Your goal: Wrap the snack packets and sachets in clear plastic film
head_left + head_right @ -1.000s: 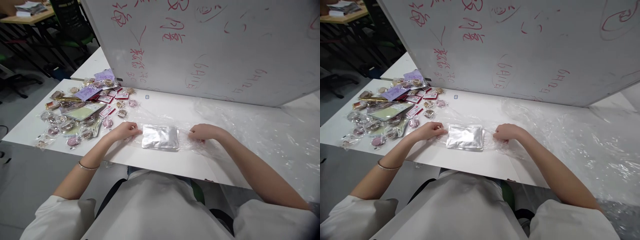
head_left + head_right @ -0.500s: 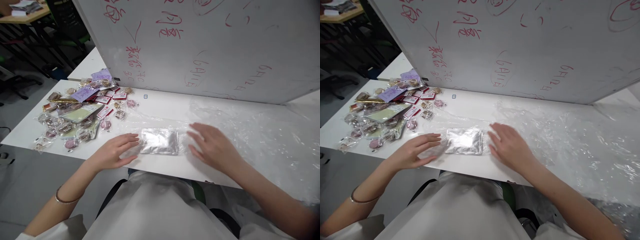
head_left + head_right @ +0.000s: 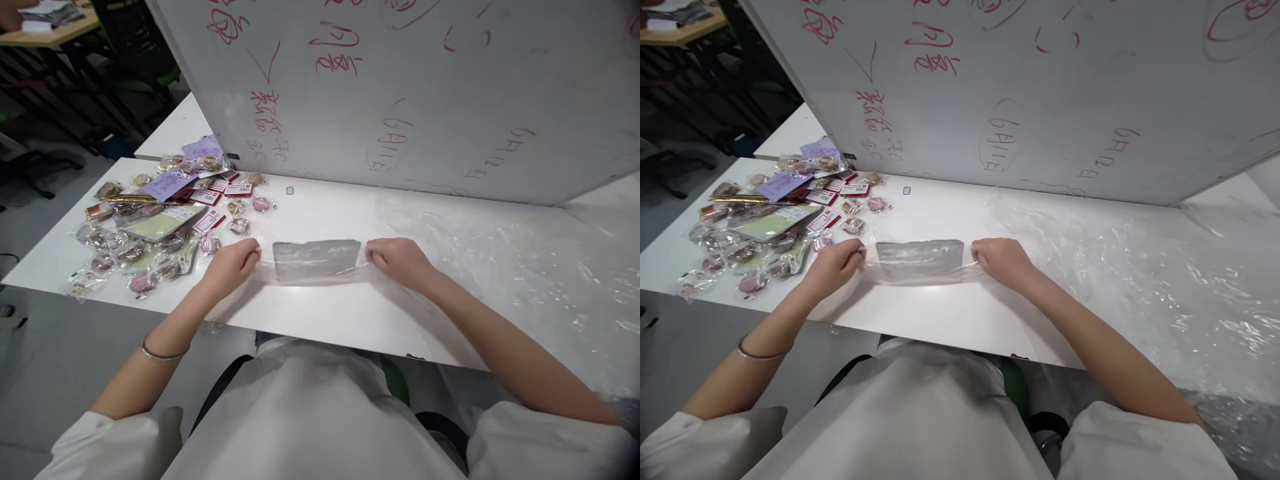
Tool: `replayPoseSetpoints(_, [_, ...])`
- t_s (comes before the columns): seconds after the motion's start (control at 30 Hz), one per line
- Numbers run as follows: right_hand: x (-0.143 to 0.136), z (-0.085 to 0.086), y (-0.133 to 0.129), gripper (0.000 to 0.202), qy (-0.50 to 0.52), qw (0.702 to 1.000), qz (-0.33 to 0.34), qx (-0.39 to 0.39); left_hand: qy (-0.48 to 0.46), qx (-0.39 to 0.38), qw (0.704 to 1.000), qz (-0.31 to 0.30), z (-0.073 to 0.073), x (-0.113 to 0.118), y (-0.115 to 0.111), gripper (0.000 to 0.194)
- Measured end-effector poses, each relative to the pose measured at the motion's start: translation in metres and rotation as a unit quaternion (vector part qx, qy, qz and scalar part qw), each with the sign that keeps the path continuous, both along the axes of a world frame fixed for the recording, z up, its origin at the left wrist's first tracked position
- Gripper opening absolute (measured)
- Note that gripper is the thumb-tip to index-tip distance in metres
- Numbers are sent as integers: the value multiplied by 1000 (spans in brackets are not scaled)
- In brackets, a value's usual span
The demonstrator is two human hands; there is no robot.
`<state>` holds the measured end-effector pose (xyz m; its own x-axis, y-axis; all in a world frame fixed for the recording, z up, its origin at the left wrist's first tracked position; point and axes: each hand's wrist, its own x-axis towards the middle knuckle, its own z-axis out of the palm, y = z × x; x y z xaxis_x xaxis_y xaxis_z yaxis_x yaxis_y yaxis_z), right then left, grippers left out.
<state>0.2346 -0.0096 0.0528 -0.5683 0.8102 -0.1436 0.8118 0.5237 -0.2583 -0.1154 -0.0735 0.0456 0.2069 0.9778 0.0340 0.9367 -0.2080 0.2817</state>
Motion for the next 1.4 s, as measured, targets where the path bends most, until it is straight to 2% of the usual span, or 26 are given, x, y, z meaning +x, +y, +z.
replayPoseSetpoints(0.1, [-11,-6,15,29,-57,995,-48,-61,91,-41,995,21,-9,12,13,22])
replayPoseSetpoints(0.23, [-12,-22,22,25,-120,990,-69,-35,167,-32,985,25,-33,19,14,29])
replayPoseSetpoints(0.33, [-1,-22,18,30,-87,992,-93,-14,156,34,987,34,-37,16,4,36])
replayPoseSetpoints(0.4, [5,-16,8,31,-50,990,-106,74,126,114,985,38,-32,15,-7,42])
replayPoseSetpoints(0.47, [6,-11,-10,33,-9,973,-97,207,80,175,981,-5,-27,17,-20,49])
replayPoseSetpoints(0.53, [1,-10,-33,31,37,958,-38,283,35,179,977,-112,-25,22,-35,53])
replayPoseSetpoints(0.6, [-7,-16,-54,34,69,959,59,267,14,137,971,-193,-26,26,-46,54])
replayPoseSetpoints(0.63, [-11,-21,-62,39,67,963,101,239,10,106,975,-197,-28,28,-49,56])
replayPoseSetpoints(0.7, [-13,-33,-66,51,37,976,127,171,7,33,988,-150,-30,27,-51,62])
replayPoseSetpoints(0.77, [-9,-41,-60,62,2,990,99,98,2,-35,994,-105,-29,22,-49,68])
replayPoseSetpoints(0.83, [-1,-44,-49,68,-6,996,72,44,4,-68,994,-86,-28,17,-46,67])
replayPoseSetpoints(0.93, [8,-41,-35,64,27,999,28,31,27,-40,997,-59,-30,9,-45,60])
replayPoseSetpoints(1.07, [-1,-33,-30,49,95,988,-55,104,74,26,996,-41,-39,-9,-47,48])
replayPoseSetpoints(1.1, [-8,-32,-31,48,108,985,-43,127,74,32,996,-46,-40,-13,-48,46])
replayPoseSetpoints(1.17, [-27,-34,-34,52,115,981,36,151,57,51,996,-49,-37,-19,-47,44])
replayPoseSetpoints(1.23, [-48,-40,-39,61,98,979,121,135,34,109,993,-14,-30,-15,-45,40])
replayPoseSetpoints(1.33, [-73,-55,-45,67,64,981,152,101,13,210,976,60,-20,13,-38,41])
replayPoseSetpoints(1.4, [-80,-63,-45,70,61,983,146,92,-7,225,973,40,-20,41,-31,52])
